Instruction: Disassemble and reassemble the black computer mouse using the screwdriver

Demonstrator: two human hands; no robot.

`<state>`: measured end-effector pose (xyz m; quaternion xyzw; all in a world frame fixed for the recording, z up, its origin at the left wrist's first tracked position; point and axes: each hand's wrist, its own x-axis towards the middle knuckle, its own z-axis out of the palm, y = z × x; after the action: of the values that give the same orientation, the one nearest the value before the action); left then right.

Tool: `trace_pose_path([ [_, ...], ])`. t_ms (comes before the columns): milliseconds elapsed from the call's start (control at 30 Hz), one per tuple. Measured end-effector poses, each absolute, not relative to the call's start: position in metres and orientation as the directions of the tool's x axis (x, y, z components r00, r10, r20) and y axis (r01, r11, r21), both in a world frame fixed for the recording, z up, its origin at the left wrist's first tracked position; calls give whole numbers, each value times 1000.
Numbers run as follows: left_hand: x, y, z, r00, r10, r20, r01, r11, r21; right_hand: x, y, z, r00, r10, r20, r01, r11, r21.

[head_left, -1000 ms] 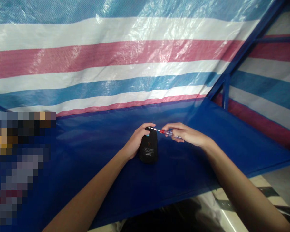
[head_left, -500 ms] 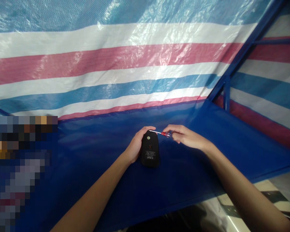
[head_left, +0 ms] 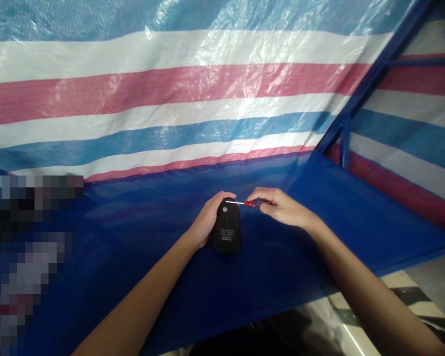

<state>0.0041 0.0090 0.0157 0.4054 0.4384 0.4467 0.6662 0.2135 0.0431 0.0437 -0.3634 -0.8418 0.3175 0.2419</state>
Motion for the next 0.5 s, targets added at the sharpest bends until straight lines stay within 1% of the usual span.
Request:
trace_pose_path([
  [167,5,9,20,258,938,-233,-257,299,919,214,43,44,-606,763,224,488,579,-653],
  [500,5,9,19,272,935,-227,-273,301,914,217,42,44,-607,733,307,542,665,-514],
])
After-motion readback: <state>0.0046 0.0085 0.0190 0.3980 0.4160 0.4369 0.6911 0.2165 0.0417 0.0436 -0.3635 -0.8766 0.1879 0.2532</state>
